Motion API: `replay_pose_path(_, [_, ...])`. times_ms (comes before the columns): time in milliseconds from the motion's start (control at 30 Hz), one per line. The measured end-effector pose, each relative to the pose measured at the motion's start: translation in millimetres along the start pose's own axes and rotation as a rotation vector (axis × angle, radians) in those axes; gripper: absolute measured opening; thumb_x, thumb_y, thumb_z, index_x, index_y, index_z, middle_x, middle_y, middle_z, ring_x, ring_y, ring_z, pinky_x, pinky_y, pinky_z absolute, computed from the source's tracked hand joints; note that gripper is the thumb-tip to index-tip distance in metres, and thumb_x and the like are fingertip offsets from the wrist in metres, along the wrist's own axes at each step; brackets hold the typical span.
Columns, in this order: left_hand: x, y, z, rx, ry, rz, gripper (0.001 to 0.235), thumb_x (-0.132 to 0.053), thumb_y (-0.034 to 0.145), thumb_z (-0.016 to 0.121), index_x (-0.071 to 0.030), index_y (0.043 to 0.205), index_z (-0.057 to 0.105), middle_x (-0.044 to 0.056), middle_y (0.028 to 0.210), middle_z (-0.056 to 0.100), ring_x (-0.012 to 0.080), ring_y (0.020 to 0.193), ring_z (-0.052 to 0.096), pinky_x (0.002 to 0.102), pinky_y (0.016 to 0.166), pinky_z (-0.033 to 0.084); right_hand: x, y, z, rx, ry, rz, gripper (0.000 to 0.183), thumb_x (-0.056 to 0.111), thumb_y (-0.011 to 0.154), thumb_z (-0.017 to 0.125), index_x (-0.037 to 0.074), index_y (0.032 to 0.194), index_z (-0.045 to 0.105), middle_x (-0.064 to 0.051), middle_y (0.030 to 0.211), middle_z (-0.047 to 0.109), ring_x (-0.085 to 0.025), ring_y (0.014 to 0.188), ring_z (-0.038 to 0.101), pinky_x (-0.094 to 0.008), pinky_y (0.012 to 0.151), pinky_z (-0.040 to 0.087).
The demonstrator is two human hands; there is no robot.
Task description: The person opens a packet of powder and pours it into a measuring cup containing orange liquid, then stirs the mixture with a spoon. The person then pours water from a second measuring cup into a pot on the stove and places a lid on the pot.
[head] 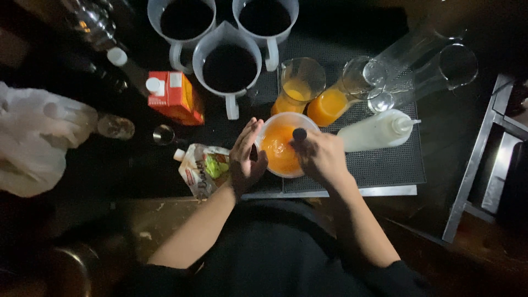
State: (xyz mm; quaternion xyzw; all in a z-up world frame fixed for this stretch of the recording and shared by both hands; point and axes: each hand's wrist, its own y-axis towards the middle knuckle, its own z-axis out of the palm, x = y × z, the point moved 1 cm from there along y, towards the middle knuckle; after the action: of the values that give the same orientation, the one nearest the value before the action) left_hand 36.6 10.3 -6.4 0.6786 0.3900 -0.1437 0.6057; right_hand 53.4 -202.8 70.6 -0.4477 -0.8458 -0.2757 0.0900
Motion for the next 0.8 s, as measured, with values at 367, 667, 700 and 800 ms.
replay_pose_path(367, [0.4,2.8,-0.9,0.01,0.011,0.02,0.051,-0.023,0.097,0.06,0.0,0.142,0.059,0.026,0.137,0.064,0.0461,0.126,0.059,0.05,0.102,0.055,32.7,10.1,-12.0,-0.129,0.376,0.37,0.019,0.021,0.095,0.069,0.011,0.078,0.069,-0.011,0.066,0.069,-0.047,0.073,0.061,-0.04,0.054,0.051])
replay_pose_path(667, [-6.3,-1.0,0.5,0.005,0.026,0.009,0.052,-0.028,0.102,0.055,0.002,0.144,0.056,0.027,0.141,0.061,0.0458,0.132,0.055,0.055,0.111,0.046,46.3,10.2,-32.3,-0.155,0.341,0.142,0.016,-0.003,0.095,0.065,-0.007,0.081,0.057,-0.026,0.069,0.062,-0.054,0.063,0.048,-0.058,0.057,0.051])
replay_pose_path(700, [-4.4,3.9,2.1,-0.001,0.023,0.016,0.052,-0.028,0.102,0.055,0.002,0.144,0.056,0.027,0.141,0.061,0.0458,0.132,0.055,0.055,0.111,0.046,30.8,6.2,-25.7,-0.157,0.334,0.135,0.016,-0.003,0.095,0.065,-0.007,0.081,0.057,-0.026,0.069,0.062,-0.054,0.063,0.048,-0.058,0.057,0.051])
replay_pose_path(800, [1.7,-3.7,-0.5,0.043,-0.023,-0.013,0.055,-0.026,0.1,0.061,0.002,0.146,0.055,0.029,0.142,0.058,0.0493,0.134,0.051,0.057,0.112,0.044,6.4,-12.6,-6.6,-0.236,0.293,0.219,0.009,0.016,0.095,0.073,0.018,0.086,0.073,0.003,0.086,0.076,-0.028,0.073,0.068,-0.038,0.069,0.055])
